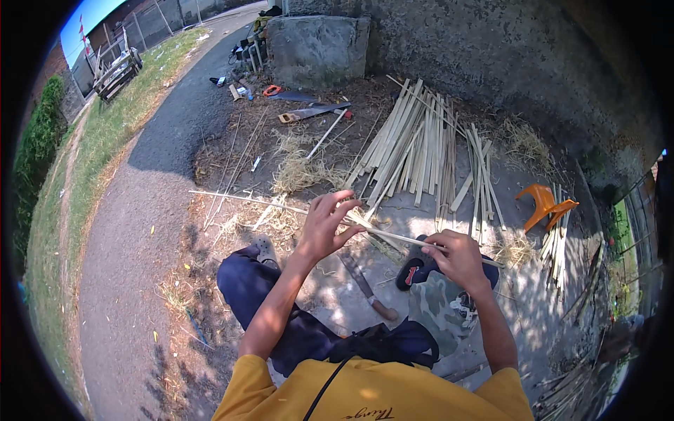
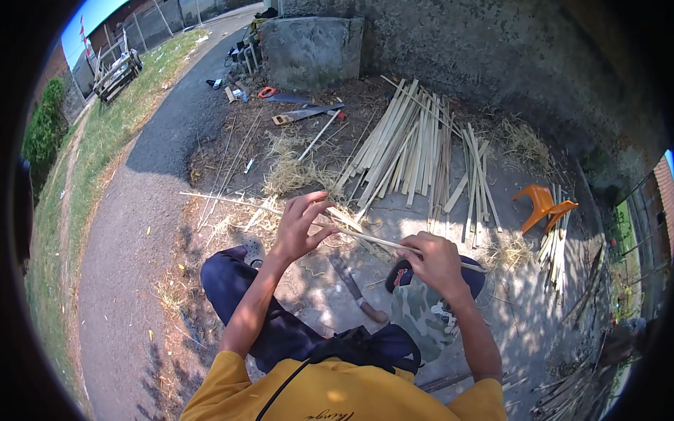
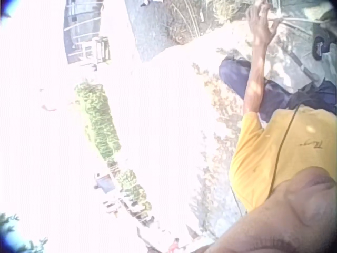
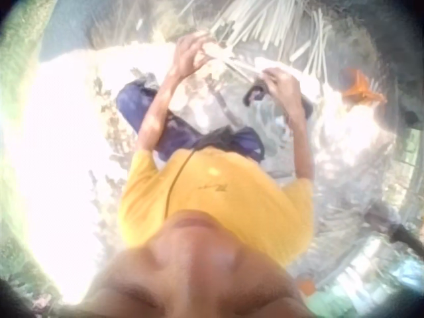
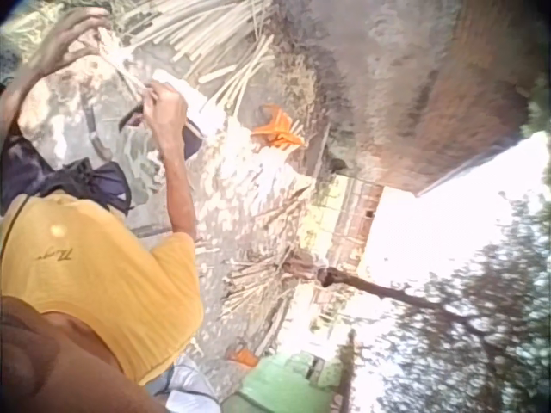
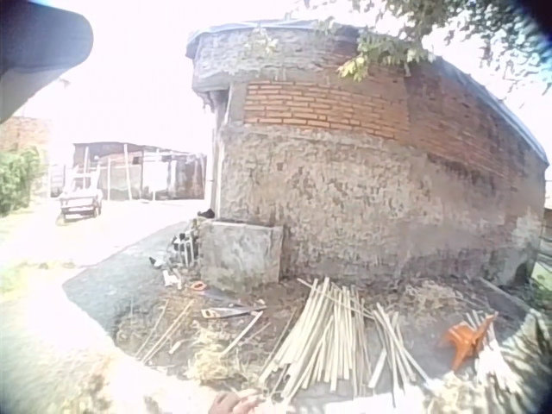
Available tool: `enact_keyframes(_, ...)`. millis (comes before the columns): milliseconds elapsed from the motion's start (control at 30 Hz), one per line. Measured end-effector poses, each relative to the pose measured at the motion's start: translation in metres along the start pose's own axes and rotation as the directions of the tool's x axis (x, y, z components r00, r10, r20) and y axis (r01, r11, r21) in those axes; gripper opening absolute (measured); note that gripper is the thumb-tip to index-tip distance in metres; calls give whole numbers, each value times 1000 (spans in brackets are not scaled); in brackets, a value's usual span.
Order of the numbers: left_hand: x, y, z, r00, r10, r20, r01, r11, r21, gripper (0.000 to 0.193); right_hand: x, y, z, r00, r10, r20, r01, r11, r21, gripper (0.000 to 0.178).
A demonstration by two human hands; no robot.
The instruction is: The person scrapes a bamboo stick along its length using a knife, then picks up and handles thin bamboo sticks by hand.
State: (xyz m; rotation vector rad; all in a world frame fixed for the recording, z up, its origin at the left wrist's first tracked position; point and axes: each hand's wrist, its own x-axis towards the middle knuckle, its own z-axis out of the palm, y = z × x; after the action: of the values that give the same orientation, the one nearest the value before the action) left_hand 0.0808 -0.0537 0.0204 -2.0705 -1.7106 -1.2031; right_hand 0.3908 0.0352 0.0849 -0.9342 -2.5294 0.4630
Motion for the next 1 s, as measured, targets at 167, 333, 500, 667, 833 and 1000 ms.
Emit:
enact_keyframes(167, -17, -45, -26, 957, -289, -5, 283, 932, 227, 75, 14, 8, -44, 1000, 23, 9, -23, 998, 59, 17)
enact_keyframes(333, -17, -60, -32, 958, -283, 38, 275, 950, 149, 58, 27, 30, -102, 1000, 31, -5, -31, 997, 76, 18)
enact_keyframes(500, -15, -52, -41, 980, -200, -9, 199, 973, 118, 36, 41, 71, -151, 996, 74, 53, -78, 994, 80, 19)
enact_keyframes(667, -20, -61, -46, 963, -265, -55, 259, 961, -93, 20, 76, 100, -180, 959, 148, 243, -162, 986, 37, 18)
enact_keyframes(833, -16, -75, -64, 892, -435, 119, 450, 879, -156, 10, 131, 128, -159, 1000, -24, -15, 21, 983, -180, 22)
enact_keyframes(1000, -13, -121, -89, 721, -666, 191, 687, 723, -75, 13, 184, 139, -31, 726, -219, -652, 31, 957, -287, 18)
